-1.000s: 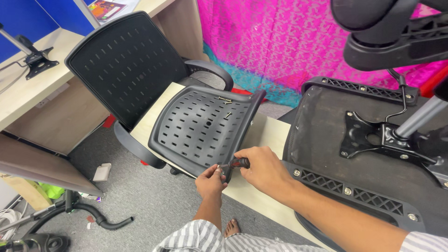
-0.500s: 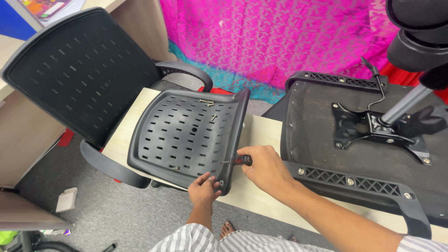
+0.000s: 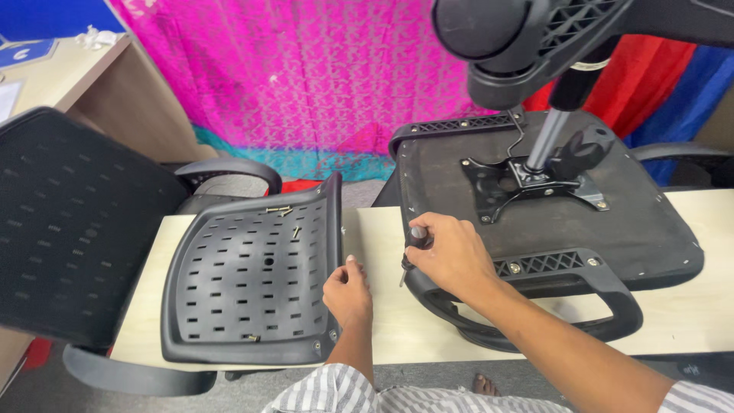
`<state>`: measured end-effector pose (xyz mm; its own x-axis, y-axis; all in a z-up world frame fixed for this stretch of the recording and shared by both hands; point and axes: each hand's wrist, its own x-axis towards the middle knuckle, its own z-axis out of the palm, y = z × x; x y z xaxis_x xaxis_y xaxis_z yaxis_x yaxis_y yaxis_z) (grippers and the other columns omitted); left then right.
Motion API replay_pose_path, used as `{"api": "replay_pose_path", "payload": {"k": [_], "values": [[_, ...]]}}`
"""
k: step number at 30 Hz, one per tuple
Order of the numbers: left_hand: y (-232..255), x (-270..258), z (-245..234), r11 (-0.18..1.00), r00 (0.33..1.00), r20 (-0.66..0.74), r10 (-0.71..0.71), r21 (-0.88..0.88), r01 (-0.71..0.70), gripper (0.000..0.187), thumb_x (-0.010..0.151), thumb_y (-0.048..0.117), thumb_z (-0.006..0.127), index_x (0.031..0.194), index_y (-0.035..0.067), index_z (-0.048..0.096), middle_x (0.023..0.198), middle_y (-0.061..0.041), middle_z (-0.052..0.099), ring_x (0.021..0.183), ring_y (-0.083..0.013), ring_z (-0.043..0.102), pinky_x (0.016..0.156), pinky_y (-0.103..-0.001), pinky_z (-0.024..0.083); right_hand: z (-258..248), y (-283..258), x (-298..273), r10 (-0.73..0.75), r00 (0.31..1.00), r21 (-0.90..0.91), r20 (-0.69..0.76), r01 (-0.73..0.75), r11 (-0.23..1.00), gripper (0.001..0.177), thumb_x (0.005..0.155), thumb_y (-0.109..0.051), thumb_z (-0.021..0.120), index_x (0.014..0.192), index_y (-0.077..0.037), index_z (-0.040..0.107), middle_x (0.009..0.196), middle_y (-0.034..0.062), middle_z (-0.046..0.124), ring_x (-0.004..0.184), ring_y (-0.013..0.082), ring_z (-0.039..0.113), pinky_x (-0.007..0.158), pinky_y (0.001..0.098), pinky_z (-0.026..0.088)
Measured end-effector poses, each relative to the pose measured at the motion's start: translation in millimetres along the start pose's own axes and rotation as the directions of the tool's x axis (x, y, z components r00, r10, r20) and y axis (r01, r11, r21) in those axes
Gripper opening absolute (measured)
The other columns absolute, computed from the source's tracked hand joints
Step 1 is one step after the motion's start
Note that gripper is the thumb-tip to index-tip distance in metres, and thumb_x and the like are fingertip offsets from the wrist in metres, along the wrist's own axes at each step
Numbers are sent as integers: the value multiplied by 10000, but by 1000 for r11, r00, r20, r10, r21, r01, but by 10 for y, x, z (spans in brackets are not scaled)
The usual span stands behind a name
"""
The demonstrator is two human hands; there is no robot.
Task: The person uses a screwdriver to tighten screws on the underside of an office chair, securing the base to the seat. The chair is upside down on a table, and the person works on multiple screws around the central mounting plate.
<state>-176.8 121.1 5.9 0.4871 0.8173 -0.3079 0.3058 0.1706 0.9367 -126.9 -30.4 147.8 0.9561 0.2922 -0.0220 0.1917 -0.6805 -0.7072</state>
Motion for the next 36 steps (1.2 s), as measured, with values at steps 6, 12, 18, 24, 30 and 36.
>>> {"api": "replay_pose_path", "payload": {"k": [6, 12, 18, 24, 30, 36], "values": [[128, -364, 414, 866, 928, 141, 345, 334, -373, 361, 925, 362, 634, 902, 28, 767, 889, -110, 735, 820, -283, 712, 795, -432, 533, -456, 252, 97, 111, 988, 68, -108, -104, 992, 361, 743, -257, 818, 1044, -73, 741, 825, 98, 792, 722, 223, 765, 675, 349, 554], [94, -701, 715, 523, 569, 323, 756, 222, -823, 227, 872, 248, 693, 840, 40, 777, 939, -91, 754, 972, -295, 655, 967, -463, 435, -886, 624, 175, 206, 948, 86, -244, -190, 978, 352, 758, -302, 826, 1020, -76, 761, 844, 81, 804, 768, 217, 772, 701, 344, 550], [203, -934, 1133, 502, 501, 491, 713, 143, -853, 221, 903, 238, 699, 812, 46, 759, 871, -69, 758, 1007, -264, 661, 968, -428, 448, -1258, 1148, 272, 218, 899, 124, -380, -184, 975, 422, 717, -237, 847, 1090, -65, 748, 928, 80, 802, 881, 196, 772, 779, 339, 570], [396, -1288, 1493, 520, 458, 465, 758, -6, -854, 145, 890, 180, 717, 840, 48, 748, 915, -66, 762, 972, -273, 663, 887, -412, 470, -1599, 1700, 279, 301, 814, 168, -498, -250, 954, 434, 729, -234, 854, 1108, -51, 751, 953, 93, 794, 895, 219, 765, 822, 353, 565], [997, -1648, 2127, 179, 91, 253, 963, -348, -920, 318, 877, 114, 755, 1191, 109, 705, 1326, -85, 626, 1202, -285, 628, 1045, -399, 523, -1896, 2114, 303, 373, 775, 161, -510, -340, 926, 457, 754, -251, 856, 1150, -55, 742, 843, 134, 777, 824, 263, 750, 797, 392, 559], [1638, -2109, 2647, -102, -130, 48, 990, -387, -916, 654, 935, 214, 719, 1538, 147, 475, 1635, -147, 329, 1444, -316, 413, 1172, -406, 369, -2169, 2377, 328, 341, 780, 144, -525, -314, 938, 496, 731, -298, 849, 1146, -48, 742, 890, 134, 762, 859, 282, 744, 797, 400, 557]]}}
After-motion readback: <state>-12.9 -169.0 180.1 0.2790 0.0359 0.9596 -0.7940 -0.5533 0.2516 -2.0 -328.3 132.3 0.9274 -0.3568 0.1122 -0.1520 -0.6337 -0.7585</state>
